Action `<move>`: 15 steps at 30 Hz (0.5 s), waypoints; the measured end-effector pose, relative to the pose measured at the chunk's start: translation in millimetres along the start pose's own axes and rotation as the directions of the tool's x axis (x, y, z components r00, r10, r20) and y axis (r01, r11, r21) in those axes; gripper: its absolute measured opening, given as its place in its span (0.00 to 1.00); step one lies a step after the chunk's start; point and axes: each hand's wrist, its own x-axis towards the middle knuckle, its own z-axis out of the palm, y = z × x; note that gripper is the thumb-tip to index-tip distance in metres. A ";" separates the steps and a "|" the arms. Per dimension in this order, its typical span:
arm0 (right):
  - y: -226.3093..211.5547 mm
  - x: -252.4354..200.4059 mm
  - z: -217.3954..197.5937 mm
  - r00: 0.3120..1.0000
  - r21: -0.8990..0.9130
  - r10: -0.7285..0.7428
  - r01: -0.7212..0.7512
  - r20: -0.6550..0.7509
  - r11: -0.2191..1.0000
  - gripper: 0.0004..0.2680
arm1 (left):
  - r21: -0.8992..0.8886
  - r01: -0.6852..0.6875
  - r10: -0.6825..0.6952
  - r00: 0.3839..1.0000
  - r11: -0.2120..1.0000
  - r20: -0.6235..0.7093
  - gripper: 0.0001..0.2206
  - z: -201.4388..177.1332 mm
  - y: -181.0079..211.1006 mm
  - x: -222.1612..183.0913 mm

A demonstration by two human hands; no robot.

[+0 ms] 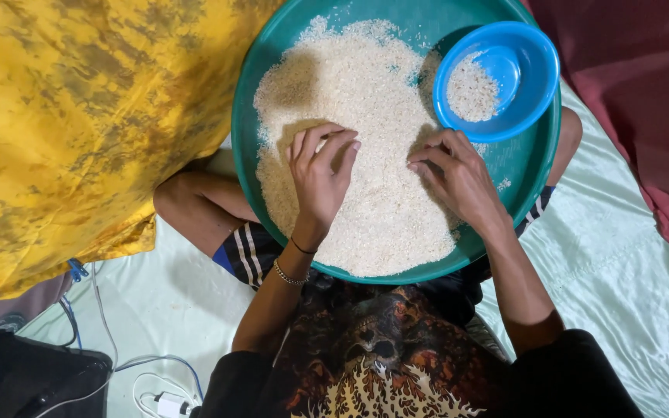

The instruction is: The person sorts rice by hand, shifting the grains in a large tray to remove impurities, then picking up the clean rice and placing it into a smaller bowl.

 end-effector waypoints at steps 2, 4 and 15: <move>4.2 0.3 1.6 1.000 0.005 0.004 -0.004 -0.010 1.000 0.02 | 0.009 -0.038 0.038 0.999 0.999 0.036 0.03 0.2 4.8 14.1; 4.2 1.9 0.9 1.000 0.010 0.012 -0.012 -0.024 1.000 0.03 | 0.016 -0.080 0.079 0.994 0.997 0.074 0.02 5.1 5.2 28.1; -1.4 6.4 -8.6 0.990 0.163 0.116 -0.103 -0.074 0.981 0.03 | 0.027 -0.191 0.171 0.927 0.981 0.334 0.01 29.7 -12.5 52.5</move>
